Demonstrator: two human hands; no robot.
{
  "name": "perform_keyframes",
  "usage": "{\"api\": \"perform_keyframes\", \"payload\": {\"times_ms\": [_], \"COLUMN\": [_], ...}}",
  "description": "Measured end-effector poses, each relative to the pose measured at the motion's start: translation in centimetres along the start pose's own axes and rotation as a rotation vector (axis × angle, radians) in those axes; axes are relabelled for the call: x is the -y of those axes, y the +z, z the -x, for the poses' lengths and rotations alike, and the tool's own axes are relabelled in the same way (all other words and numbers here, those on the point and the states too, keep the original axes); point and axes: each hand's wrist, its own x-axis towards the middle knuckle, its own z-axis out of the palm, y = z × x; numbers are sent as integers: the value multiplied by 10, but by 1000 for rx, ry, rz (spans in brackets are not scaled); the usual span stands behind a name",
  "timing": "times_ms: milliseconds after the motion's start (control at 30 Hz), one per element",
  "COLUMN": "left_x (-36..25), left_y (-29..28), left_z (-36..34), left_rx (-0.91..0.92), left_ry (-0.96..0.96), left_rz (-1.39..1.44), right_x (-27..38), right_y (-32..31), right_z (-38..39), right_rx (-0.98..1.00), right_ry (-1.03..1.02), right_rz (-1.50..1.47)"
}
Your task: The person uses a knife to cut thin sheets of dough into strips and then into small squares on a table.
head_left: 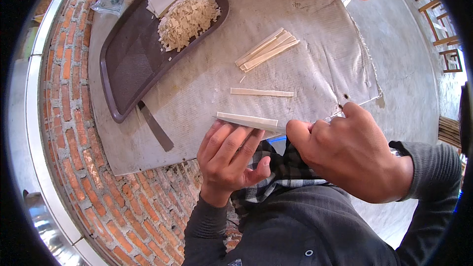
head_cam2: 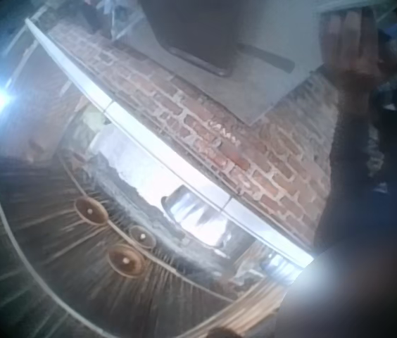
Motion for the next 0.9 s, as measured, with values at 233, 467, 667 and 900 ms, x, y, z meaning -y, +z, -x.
{"api": "perform_keyframes", "payload": {"times_ms": [233,467,667,900], "left_x": [-3,-4,-4,-7], "left_y": [-10,-14,-15,-15], "left_z": [-4,-12,-13,-14], "left_rx": [68,57,36,37], "left_ry": [-39,-22,-15,-24], "left_rz": [26,69,49,66], "right_x": [11,19,8,8], "right_y": [-12,-3,27,37], "right_z": [-3,-8,-12,-10], "right_rx": [20,-34,-169,-226], "right_ry": [38,-3,-21,-60], "right_rz": [43,95,24,76]}}
